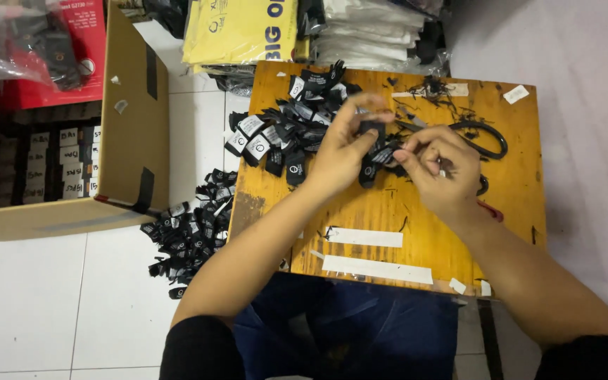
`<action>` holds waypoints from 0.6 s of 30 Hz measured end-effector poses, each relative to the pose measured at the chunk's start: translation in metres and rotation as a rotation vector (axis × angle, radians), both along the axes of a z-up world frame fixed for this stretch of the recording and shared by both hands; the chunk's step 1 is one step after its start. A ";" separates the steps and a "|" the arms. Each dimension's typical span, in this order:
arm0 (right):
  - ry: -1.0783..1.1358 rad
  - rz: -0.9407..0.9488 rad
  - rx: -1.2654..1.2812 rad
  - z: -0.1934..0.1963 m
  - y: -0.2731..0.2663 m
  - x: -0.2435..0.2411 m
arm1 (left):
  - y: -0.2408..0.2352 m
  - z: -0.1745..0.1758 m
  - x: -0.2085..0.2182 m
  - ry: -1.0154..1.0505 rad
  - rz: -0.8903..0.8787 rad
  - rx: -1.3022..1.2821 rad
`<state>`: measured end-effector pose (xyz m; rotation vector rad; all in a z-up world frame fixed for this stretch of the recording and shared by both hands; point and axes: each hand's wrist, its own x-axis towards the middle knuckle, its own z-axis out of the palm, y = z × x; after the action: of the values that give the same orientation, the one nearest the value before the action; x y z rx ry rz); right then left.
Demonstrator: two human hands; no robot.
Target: The person is using scissors to trim and separate individual black fabric labels from a pile.
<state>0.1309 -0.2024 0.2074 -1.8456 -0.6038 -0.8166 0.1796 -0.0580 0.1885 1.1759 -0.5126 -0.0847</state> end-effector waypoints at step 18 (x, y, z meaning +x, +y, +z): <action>0.924 0.613 0.013 -0.014 0.069 -0.015 | 0.109 0.004 -0.094 0.107 0.385 0.105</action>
<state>0.1163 -0.1329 0.1938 -1.6460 -0.4904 0.4343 0.0858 0.0515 0.1930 1.3469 -0.1834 0.1574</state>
